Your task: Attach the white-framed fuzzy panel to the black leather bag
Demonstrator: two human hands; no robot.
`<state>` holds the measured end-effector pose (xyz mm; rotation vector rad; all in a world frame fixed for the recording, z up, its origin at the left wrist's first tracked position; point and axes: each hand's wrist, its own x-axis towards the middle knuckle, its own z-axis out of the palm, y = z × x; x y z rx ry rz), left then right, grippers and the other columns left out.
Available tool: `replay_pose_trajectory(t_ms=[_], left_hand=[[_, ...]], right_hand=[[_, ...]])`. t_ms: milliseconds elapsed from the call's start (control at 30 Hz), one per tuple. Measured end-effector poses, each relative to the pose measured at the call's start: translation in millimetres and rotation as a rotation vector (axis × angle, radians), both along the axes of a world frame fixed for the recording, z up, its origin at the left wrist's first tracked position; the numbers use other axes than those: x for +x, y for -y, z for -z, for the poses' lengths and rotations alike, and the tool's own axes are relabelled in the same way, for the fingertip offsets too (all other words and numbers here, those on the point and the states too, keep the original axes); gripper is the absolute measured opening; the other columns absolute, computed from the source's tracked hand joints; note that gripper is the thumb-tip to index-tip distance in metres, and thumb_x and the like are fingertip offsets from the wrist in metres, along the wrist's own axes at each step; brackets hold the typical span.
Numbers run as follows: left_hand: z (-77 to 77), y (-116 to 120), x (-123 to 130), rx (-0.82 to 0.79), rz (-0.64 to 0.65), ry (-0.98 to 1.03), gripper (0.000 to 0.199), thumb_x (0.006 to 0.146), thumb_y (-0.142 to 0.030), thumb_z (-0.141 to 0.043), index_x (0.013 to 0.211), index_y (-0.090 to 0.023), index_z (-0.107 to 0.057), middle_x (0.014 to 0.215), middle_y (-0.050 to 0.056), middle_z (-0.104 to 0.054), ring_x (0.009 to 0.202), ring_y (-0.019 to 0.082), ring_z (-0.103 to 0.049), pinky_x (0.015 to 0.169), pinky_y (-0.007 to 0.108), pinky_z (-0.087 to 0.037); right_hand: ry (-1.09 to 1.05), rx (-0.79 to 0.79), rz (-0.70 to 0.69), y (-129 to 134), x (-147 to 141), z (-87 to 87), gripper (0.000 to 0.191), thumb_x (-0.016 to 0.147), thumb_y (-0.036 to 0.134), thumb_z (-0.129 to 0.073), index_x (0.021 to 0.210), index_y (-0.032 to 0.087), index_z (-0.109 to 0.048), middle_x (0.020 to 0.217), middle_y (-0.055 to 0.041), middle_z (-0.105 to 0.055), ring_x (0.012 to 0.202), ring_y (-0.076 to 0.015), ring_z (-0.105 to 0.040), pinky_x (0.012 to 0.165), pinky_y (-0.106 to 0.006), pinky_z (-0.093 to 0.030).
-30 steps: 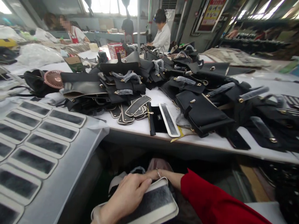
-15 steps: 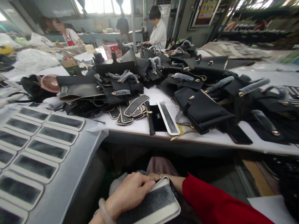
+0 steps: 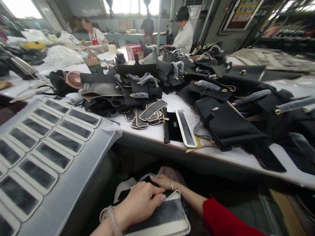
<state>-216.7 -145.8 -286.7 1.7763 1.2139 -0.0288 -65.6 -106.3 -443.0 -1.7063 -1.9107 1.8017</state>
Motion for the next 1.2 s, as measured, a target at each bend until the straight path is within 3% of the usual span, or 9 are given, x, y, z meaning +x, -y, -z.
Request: replay_pose_trajectory(t_ms=[133,267,367,733,867,933,1000,1100,1200], left_hand=[[-1.0,2.1,0.0,0.01,-0.009,0.009,0.028,0.09,-0.037,-0.042,0.07,-0.022,-0.056,0.066,-0.002,-0.057,0.068,0.015,-0.055,0.064,0.028,-0.026],[-2.0,2.9,-0.7,0.018,-0.023,-0.008,0.032,0.088,-0.037,-0.043,0.062,-0.018,-0.047,0.059,-0.002,-0.048,0.06,0.012,-0.047,0.059,0.029,-0.022],[-1.9,3.8,-1.3,0.023,-0.035,-0.005,0.033,0.088,-0.038,-0.044,0.061,-0.018,-0.047,0.057,-0.002,-0.043,0.055,0.011,-0.042,0.056,0.029,-0.02],[2.1,4.4,-8.5,0.023,-0.021,0.052,0.031,0.085,-0.037,-0.044,0.061,-0.019,-0.052,0.057,0.0,-0.045,0.056,0.014,-0.042,0.058,0.031,-0.02],[3.8,-5.3,-13.7,-0.034,0.034,0.063,0.03,0.084,-0.036,-0.046,0.063,-0.018,-0.057,0.059,0.001,-0.048,0.057,0.015,-0.044,0.057,0.03,-0.021],[8.5,-13.7,-27.0,-0.102,0.052,0.084,0.035,0.086,-0.041,-0.046,0.066,-0.018,-0.063,0.062,0.002,-0.054,0.058,0.015,-0.046,0.057,0.029,-0.026],[19.4,-20.0,-50.6,-0.17,-0.009,0.109,0.048,0.091,-0.052,-0.04,0.079,-0.016,-0.07,0.076,0.005,-0.064,0.067,0.016,-0.053,0.061,0.028,-0.034],[48.2,-16.1,-94.5,-0.245,-0.243,0.113,0.071,0.093,-0.065,-0.027,0.103,-0.01,-0.07,0.1,0.012,-0.068,0.086,0.019,-0.06,0.073,0.028,-0.043],[83.9,3.8,-123.7,-0.293,-0.45,0.102,0.067,0.096,-0.062,-0.028,0.102,-0.008,-0.066,0.102,0.014,-0.067,0.089,0.019,-0.062,0.079,0.033,-0.046]], right_hand=[[-0.105,0.071,0.102,-11.9,22.1,-33.4,0.042,0.093,0.05,-0.048,0.081,0.013,-0.065,0.076,-0.0045,-0.065,0.074,-0.0148,-0.059,0.069,-0.027,-0.046],[-0.308,-0.039,-0.012,-13.2,42.8,-87.9,0.034,0.074,0.045,-0.065,0.077,0.011,-0.07,0.063,-0.0016,-0.063,0.057,-0.0116,-0.052,0.055,-0.023,-0.041],[-0.358,-0.079,-0.105,-9.5,47.4,-110.9,0.025,0.062,0.033,-0.074,0.075,0.012,-0.075,0.065,-0.0019,-0.065,0.06,-0.0119,-0.053,0.058,-0.023,-0.041],[-0.243,0.073,-0.19,7.6,49.3,-121.8,0.022,0.07,0.033,-0.072,0.084,0.016,-0.074,0.083,-0.0019,-0.062,0.074,-0.0141,-0.055,0.062,-0.021,-0.041],[-0.143,0.04,-0.309,1.0,41.8,-127.6,0.022,0.071,0.03,-0.068,0.087,0.015,-0.072,0.072,0.0003,-0.061,0.064,-0.0127,-0.052,0.054,-0.021,-0.037],[-0.104,0.065,-0.404,-4.0,33.6,-129.9,0.02,0.074,0.03,-0.065,0.088,0.016,-0.072,0.073,0.0,-0.063,0.067,-0.0138,-0.054,0.059,-0.023,-0.038],[-0.073,0.099,-0.495,-8.4,22.0,-130.6,0.024,0.084,0.036,-0.057,0.087,0.017,-0.071,0.08,-0.0016,-0.065,0.074,-0.0156,-0.055,0.066,-0.025,-0.04],[-0.047,0.112,-0.587,-10.8,-0.1,-126.4,0.05,0.097,0.051,-0.032,0.097,0.018,-0.07,0.092,-0.0054,-0.067,0.083,-0.0192,-0.058,0.078,-0.029,-0.043],[-0.035,0.097,-0.62,-6.8,-23.0,-117.9,0.067,0.098,0.06,-0.018,0.111,0.018,-0.068,0.109,-0.0091,-0.068,0.098,-0.0234,-0.062,0.088,-0.032,-0.044]])
